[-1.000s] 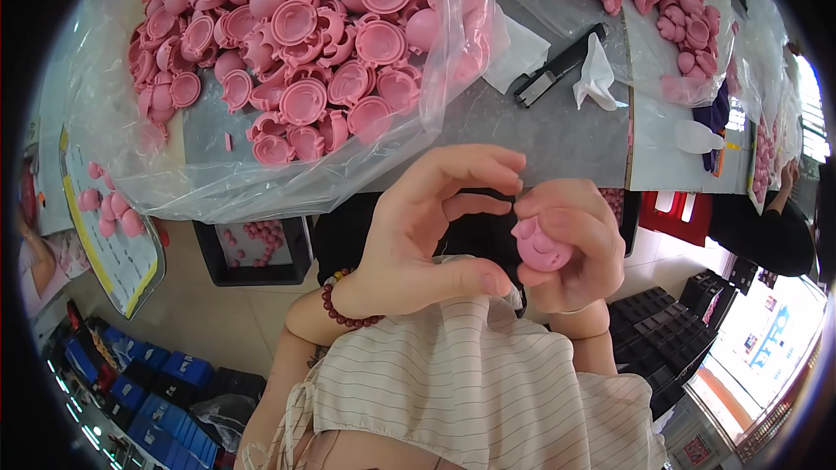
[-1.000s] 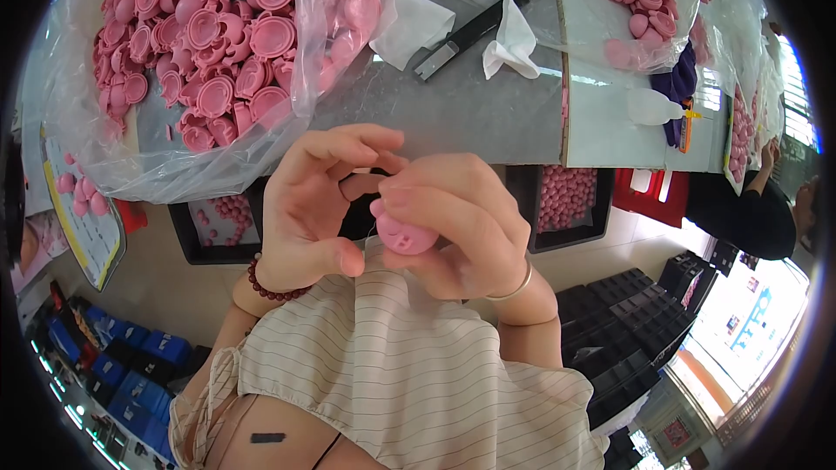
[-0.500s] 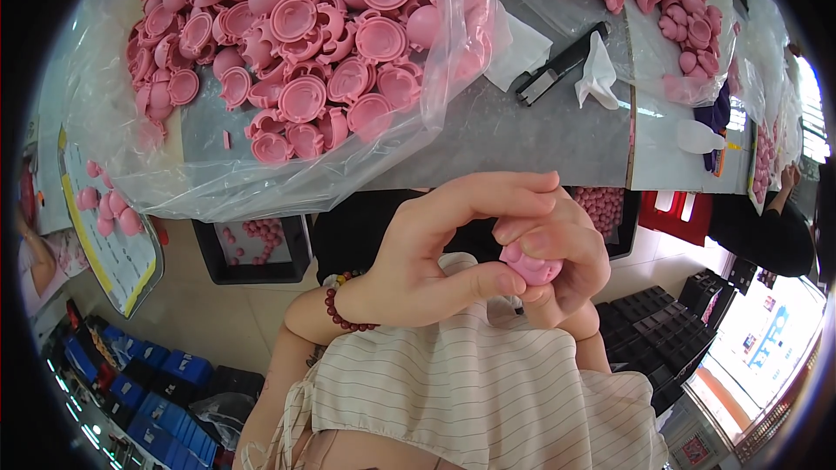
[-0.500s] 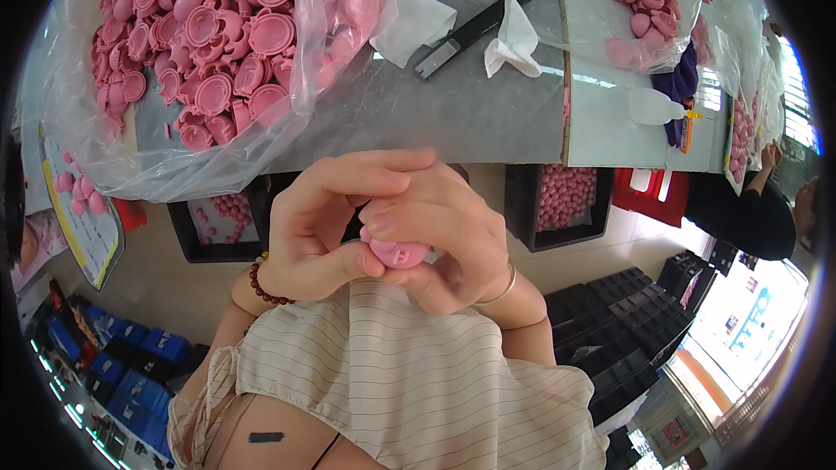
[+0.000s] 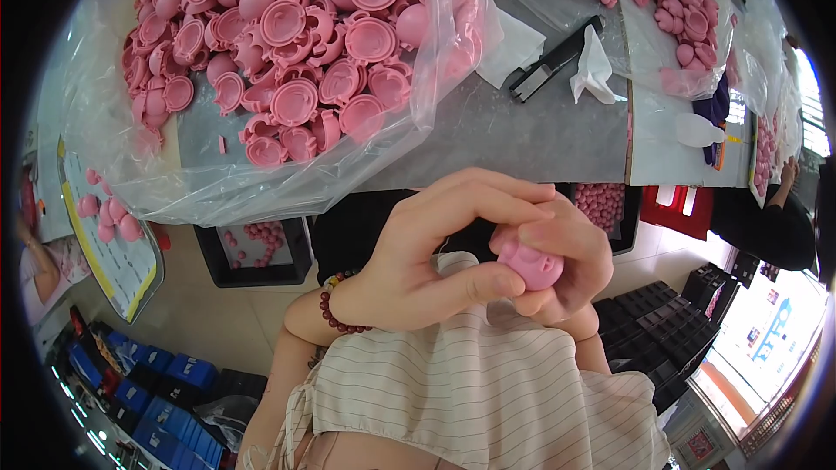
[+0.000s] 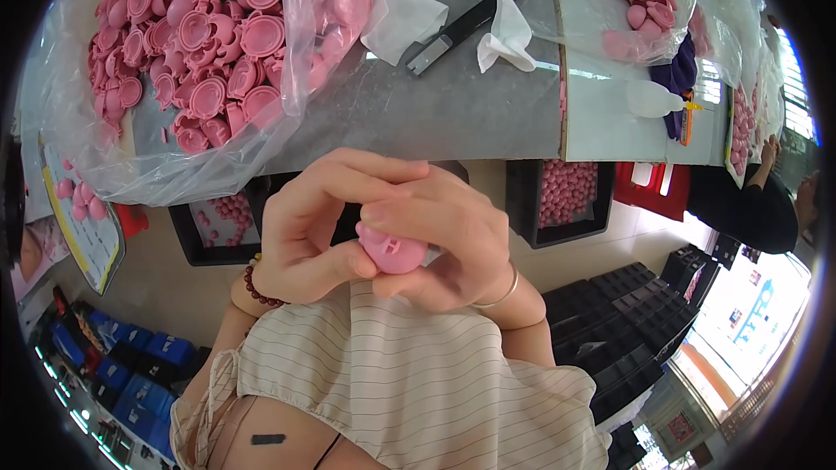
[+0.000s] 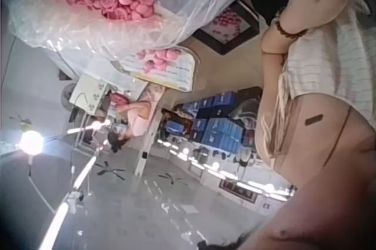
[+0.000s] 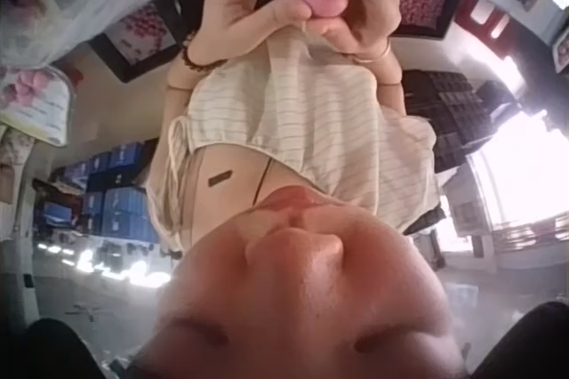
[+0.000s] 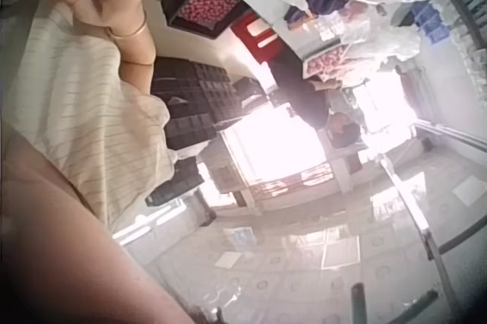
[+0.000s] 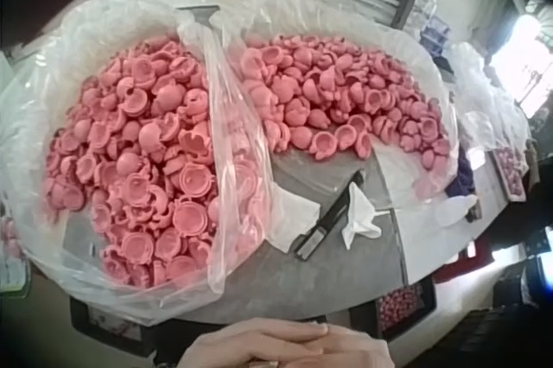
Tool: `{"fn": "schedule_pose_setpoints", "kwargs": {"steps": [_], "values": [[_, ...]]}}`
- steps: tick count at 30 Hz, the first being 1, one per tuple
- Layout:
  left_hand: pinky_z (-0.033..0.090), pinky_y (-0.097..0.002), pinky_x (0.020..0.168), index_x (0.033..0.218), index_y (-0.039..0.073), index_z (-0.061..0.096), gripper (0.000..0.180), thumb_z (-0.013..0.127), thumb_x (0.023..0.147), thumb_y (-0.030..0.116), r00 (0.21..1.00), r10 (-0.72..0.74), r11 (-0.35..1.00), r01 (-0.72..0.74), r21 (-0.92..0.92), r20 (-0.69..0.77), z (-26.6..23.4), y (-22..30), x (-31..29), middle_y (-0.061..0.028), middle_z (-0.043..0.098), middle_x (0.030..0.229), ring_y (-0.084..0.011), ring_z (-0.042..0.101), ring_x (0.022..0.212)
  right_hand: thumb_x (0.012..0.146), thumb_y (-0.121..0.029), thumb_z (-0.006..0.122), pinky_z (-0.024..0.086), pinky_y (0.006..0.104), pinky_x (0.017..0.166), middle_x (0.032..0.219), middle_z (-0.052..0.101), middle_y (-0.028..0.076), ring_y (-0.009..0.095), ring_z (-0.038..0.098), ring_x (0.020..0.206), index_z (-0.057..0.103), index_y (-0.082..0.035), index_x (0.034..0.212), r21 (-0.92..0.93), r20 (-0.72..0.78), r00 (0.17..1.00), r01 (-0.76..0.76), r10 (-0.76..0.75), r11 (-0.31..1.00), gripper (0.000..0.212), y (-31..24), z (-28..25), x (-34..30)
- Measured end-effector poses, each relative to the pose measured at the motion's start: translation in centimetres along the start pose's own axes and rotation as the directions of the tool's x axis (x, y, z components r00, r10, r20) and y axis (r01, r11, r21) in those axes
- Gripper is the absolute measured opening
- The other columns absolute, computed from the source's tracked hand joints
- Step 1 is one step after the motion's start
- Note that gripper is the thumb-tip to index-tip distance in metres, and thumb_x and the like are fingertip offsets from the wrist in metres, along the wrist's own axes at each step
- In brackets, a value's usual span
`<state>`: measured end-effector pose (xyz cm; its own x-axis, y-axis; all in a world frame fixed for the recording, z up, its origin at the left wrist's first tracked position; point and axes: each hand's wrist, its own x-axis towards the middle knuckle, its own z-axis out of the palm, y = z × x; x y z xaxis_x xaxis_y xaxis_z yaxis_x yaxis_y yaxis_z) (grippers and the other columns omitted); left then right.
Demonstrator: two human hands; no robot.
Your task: Assembling pink plastic toy components by applying glue and joining pieces together.
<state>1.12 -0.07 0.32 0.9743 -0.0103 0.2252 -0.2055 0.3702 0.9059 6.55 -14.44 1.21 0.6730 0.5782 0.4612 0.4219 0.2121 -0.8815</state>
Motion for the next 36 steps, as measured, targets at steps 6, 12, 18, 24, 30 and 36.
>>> {"fn": "schedule_pose_setpoints", "kwargs": {"steps": [6,12,18,24,30,36], "values": [[0.039,-0.0318,0.081,0.099,-0.002,0.055,0.051,0.075,0.064,0.028,0.999,-0.049,0.994,0.046,0.104,0.019,-0.2,-0.2,0.3,-0.0145,0.052,0.100,-0.0198,0.051,0.093,0.069,-0.045,0.062,0.044,0.0284,0.057,0.074,0.056,0.011,0.018,0.054,0.062,0.046,0.002,0.101,-0.054,-0.105,0.987,-0.127,0.121,0.990,0.059,-0.6,-0.6,-0.6],[0.045,-0.0308,0.073,0.097,-0.002,0.051,0.052,0.078,0.059,0.021,0.971,-0.240,0.840,0.216,-0.498,0.017,0.5,0.0,-0.7,-0.0130,0.056,0.088,-0.0210,0.057,0.082,0.082,-0.029,0.053,0.040,0.0272,0.059,0.081,0.053,0.012,0.017,0.050,0.080,0.044,0.004,0.104,-0.531,-0.745,0.496,-0.038,-0.446,0.846,0.041,1.7,-10.2,0.8],[0.047,-0.0330,0.074,0.097,0.001,0.044,0.052,0.077,0.061,0.017,0.986,-0.158,0.840,0.164,-0.517,0.055,-0.2,0.4,-0.8,-0.0203,0.059,0.085,-0.0264,0.060,0.085,0.073,-0.020,0.067,0.042,0.0237,0.069,0.084,0.057,0.009,0.014,0.052,0.079,0.051,0.006,0.102,-0.677,-0.715,0.609,-0.483,-0.343,0.555,0.042,4.5,-18.3,1.1],[0.042,-0.0352,0.082,0.106,0.000,0.044,0.044,0.068,0.068,0.004,0.989,-0.061,0.792,0.132,-0.596,0.138,-0.8,1.1,-1.3,-0.0102,0.053,0.100,-0.0245,0.055,0.097,0.073,-0.024,0.067,0.041,0.0199,0.064,0.075,0.061,0.006,0.010,0.053,0.068,0.058,0.007,0.091,-0.654,-0.684,0.729,-0.599,-0.023,0.462,0.037,4.8,-19.0,2.1],[0.045,-0.0340,0.079,0.098,-0.004,0.049,0.042,0.070,0.069,0.017,0.899,0.438,0.873,-0.417,0.253,-0.029,-6.1,4.1,-4.2,-0.0097,0.060,0.075,-0.0240,0.060,0.080,0.081,-0.017,0.057,0.045,0.0237,0.063,0.092,0.060,0.010,0.015,0.056,0.076,0.056,0.005,0.100,-0.619,-0.691,0.653,-0.312,-0.310,0.721,0.029,2.5,-14.5,1.7],[0.038,-0.0313,0.085,0.099,-0.003,0.054,0.029,0.061,0.076,0.013,0.505,0.727,0.000,0.678,0.735,-0.465,-15.4,12.2,-12.1,-0.0119,0.057,0.099,-0.0221,0.053,0.096,0.083,-0.013,0.048,0.044,0.0194,0.055,0.099,0.055,0.027,0.019,0.056,0.066,0.048,0.017,0.102,-0.493,-0.717,0.611,-0.103,-0.336,0.864,0.035,0.8,-10.5,2.5]]}}
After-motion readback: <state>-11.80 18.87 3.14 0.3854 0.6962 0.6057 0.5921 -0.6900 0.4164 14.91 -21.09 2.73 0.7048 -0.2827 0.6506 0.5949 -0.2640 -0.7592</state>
